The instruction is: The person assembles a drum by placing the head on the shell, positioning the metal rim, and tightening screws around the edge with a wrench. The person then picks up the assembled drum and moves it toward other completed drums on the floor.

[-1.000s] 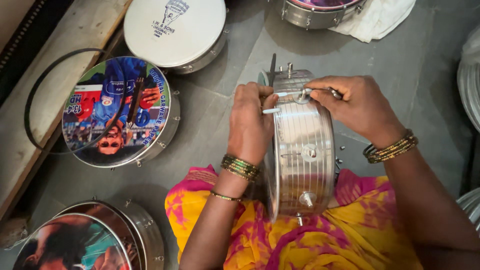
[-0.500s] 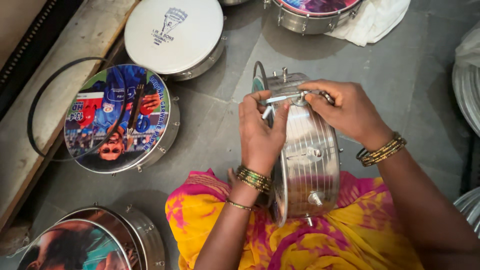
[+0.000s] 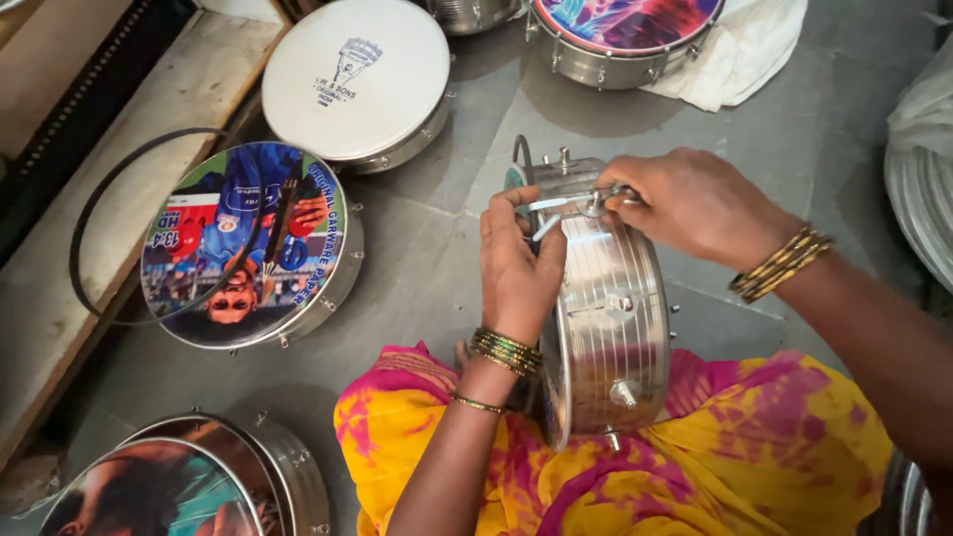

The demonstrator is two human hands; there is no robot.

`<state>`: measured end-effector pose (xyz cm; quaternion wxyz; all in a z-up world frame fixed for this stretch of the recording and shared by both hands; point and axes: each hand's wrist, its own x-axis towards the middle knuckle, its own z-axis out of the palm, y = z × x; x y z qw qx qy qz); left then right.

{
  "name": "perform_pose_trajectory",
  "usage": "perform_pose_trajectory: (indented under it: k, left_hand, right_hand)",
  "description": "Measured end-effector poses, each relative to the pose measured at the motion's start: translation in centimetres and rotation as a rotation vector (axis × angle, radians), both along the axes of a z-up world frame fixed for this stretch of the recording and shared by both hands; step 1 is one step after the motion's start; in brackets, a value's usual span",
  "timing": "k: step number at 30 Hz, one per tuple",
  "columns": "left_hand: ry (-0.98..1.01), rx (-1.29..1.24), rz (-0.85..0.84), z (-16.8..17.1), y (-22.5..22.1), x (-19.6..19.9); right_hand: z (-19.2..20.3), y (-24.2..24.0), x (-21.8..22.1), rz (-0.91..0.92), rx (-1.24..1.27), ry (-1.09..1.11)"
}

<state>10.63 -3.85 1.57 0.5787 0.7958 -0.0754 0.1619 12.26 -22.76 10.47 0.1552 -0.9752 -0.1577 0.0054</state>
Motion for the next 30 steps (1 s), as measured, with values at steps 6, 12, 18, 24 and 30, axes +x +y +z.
perform_pose_trajectory:
  k: [6, 12, 18, 24, 30]
  left_hand:
    - [0.031, -0.012, -0.009, 0.2, 0.1, -0.1]
    - [-0.03, -0.018, -0.02, 0.1, 0.1, 0.0]
    - [0.002, -0.006, -0.01, 0.0, -0.1, -0.1]
    - [-0.024, 0.026, 0.014, 0.0, -0.2, 0.1]
    - [0.056, 0.008, 0.039, 0.1, -0.2, -0.2]
  right_hand:
    - [0.1, -0.4, 0.8, -0.006, 0.044, 0.031]
    - [0.2, -0.2, 1.0, -0.075, 0.022, 0.099]
    - [-0.2, 0.2, 0.8, -0.032, -0.04, 0.052]
    - [0.2, 0.5, 0.4, -0.069, -0.056, 0.086]
    - [0.4, 1.7, -2.2, -0.125, -0.073, 0.003]
